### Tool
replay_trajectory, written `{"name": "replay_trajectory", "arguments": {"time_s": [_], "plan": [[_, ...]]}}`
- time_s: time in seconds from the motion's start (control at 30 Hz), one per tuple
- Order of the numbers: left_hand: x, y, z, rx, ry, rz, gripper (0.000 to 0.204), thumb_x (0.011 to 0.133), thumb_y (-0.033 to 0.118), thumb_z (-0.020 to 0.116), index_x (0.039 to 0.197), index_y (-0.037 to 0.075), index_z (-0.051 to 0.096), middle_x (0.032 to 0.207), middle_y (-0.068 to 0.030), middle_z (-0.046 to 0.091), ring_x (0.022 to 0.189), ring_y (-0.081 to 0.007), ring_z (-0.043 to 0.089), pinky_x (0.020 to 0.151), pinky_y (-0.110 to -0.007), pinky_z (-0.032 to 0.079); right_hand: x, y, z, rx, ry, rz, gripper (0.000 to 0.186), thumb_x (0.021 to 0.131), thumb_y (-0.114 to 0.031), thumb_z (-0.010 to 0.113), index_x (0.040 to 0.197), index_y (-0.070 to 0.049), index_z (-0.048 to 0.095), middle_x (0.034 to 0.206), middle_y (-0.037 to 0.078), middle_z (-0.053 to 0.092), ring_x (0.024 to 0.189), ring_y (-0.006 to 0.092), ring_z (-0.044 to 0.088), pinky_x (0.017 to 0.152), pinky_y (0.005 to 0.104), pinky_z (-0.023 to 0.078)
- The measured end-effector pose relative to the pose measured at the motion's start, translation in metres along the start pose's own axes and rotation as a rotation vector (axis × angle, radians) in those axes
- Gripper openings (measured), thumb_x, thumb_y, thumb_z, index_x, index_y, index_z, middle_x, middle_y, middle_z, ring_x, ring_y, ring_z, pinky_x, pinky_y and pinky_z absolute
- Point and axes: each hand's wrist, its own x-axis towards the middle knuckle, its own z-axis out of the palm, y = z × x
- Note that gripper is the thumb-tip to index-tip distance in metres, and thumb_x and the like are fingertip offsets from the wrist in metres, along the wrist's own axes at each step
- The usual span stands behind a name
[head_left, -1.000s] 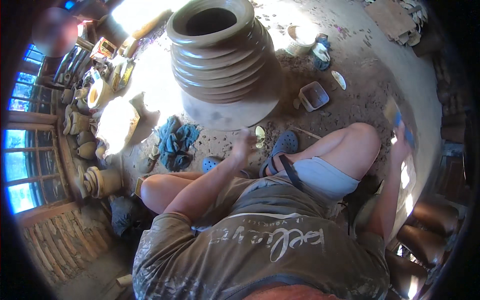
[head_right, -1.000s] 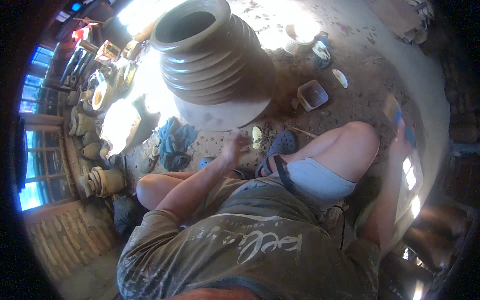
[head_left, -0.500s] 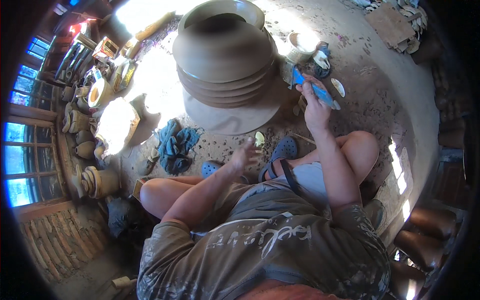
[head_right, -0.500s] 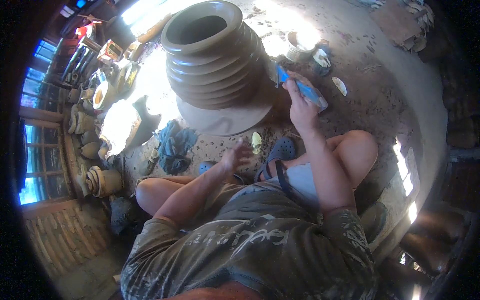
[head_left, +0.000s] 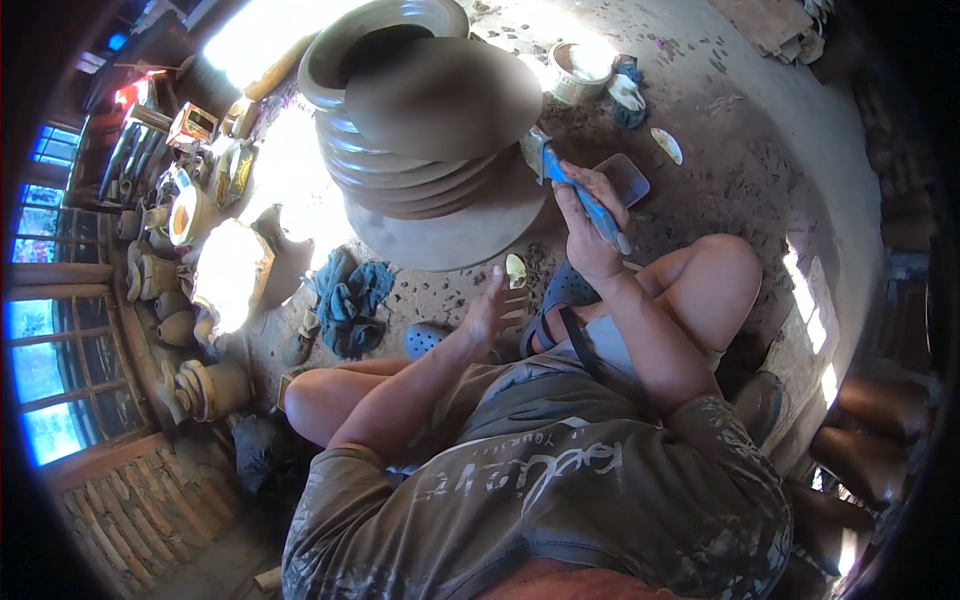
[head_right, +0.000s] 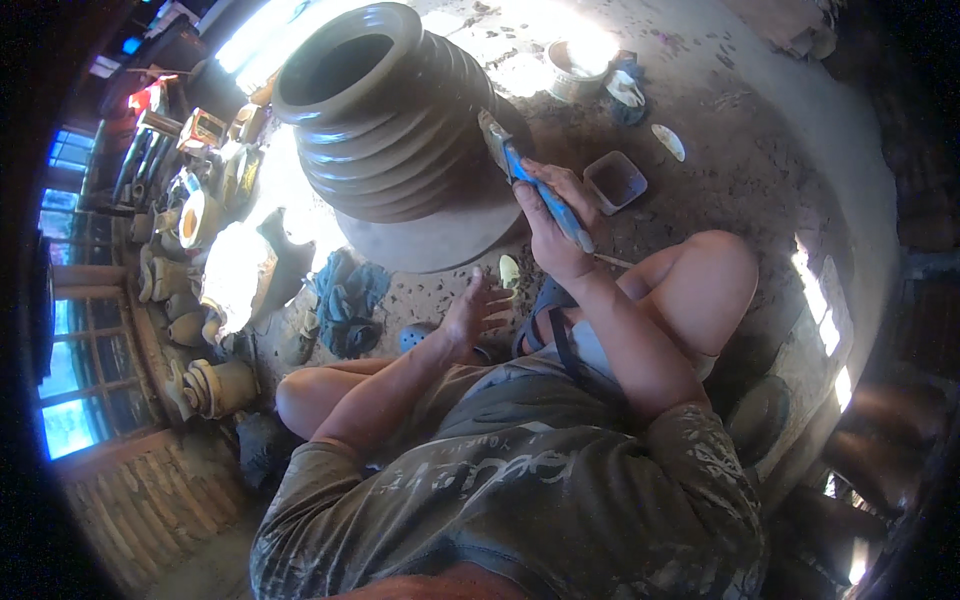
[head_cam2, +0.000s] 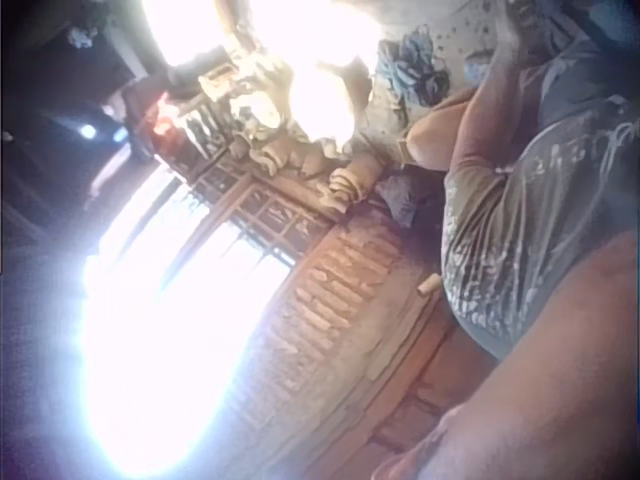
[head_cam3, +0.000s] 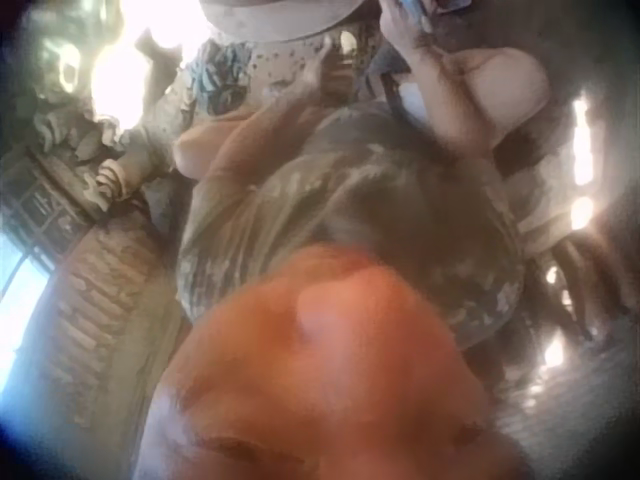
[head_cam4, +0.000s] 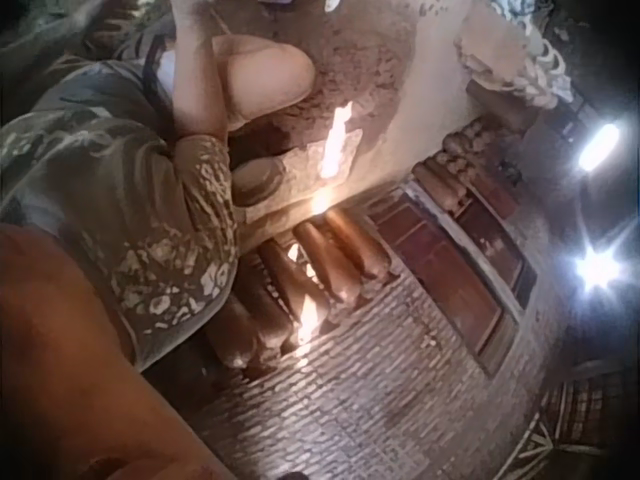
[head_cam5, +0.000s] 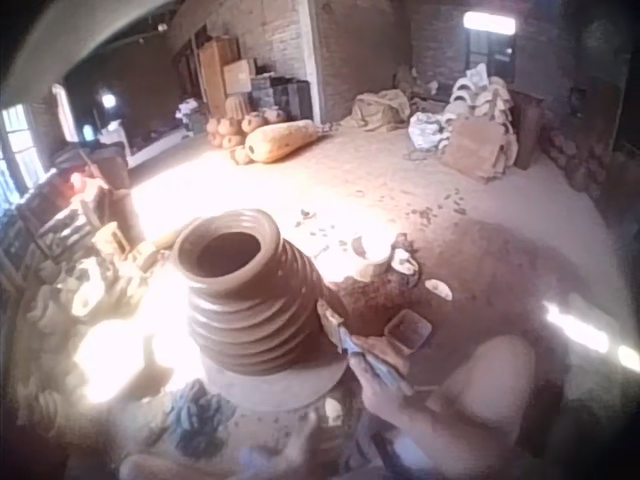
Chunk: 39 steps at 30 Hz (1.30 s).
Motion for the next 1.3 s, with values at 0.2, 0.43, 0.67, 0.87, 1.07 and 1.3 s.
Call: {"name": "replay_trajectory", "arguments": {"time_s": [0.2,0.43,0.67,0.87,1.07,1.3], "plan": [[0.044,0.065,-0.151,-0.454,0.413,0.491,0.096,0.100,0.081,0.021,0.165,0.010,0.021,0.168,-0.0186,0.030,0.150,-0.0358,0.037,0.121,-0.057,0.032,-0.001,0.007,0.007,0.101,0.030,0.029,0.022,0.095,-0.006,0.075,0.116,0.001,0.072,0.111,0.013,0.073,0.102,0.0238,0.070,0.090,0.0340,0.055],[0.003,-0.002,-0.018,0.067,-0.131,0.013,0.093,0.101,0.079,0.031,0.165,0.012,0.024,0.166,-0.0177,0.032,0.147,-0.0389,0.039,0.116,-0.057,0.036,-0.010,0.014,0.007,0.086,0.034,0.071,0.022,0.095,-0.005,0.076,0.115,0.000,0.071,0.113,0.013,0.073,0.102,0.0230,0.070,0.090,0.0339,0.054],[0.025,0.096,-0.136,-0.453,0.504,0.411,0.096,0.101,0.079,0.027,0.165,0.008,0.025,0.163,-0.0179,0.038,0.146,-0.0340,0.041,0.119,-0.050,0.035,-0.019,0.033,0.002,0.199,0.039,0.212,0.023,0.104,-0.009,0.065,0.123,0.003,0.065,0.124,0.013,0.067,0.113,0.0232,0.068,0.099,0.0356,0.057],[0.007,-0.007,-0.020,-0.083,0.163,0.081,0.089,0.102,0.077,0.034,0.158,0.008,0.033,0.153,-0.0171,0.047,0.139,-0.0367,0.046,0.113,-0.055,0.039,-0.020,0.041,0.014,0.579,0.165,0.502,0.024,0.106,-0.011,0.061,0.129,-0.001,0.061,0.130,0.012,0.063,0.118,0.0251,0.066,0.103,0.0418,0.058],[0.013,0.064,-0.061,-0.310,0.387,0.511,0.096,0.099,0.081,0.029,0.164,0.010,0.028,0.164,-0.0181,0.037,0.144,-0.0386,0.044,0.117,-0.053,0.039,-0.022,0.060,0.017,0.962,0.292,0.713,0.024,0.106,-0.011,0.061,0.130,-0.007,0.063,0.125,0.008,0.066,0.116,0.0212,0.065,0.105,0.0439,0.054],[0.017,0.016,-0.040,-0.271,0.435,0.237,0.081,0.105,0.070,0.031,0.157,0.008,0.037,0.157,-0.0173,0.046,0.139,-0.0346,0.049,0.112,-0.053,0.042,-0.029,0.065,0.025,1.076,0.276,0.787,0.026,0.105,-0.015,0.064,0.131,-0.012,0.063,0.128,0.004,0.066,0.121,0.0198,0.062,0.107,0.0457,0.051]]}}
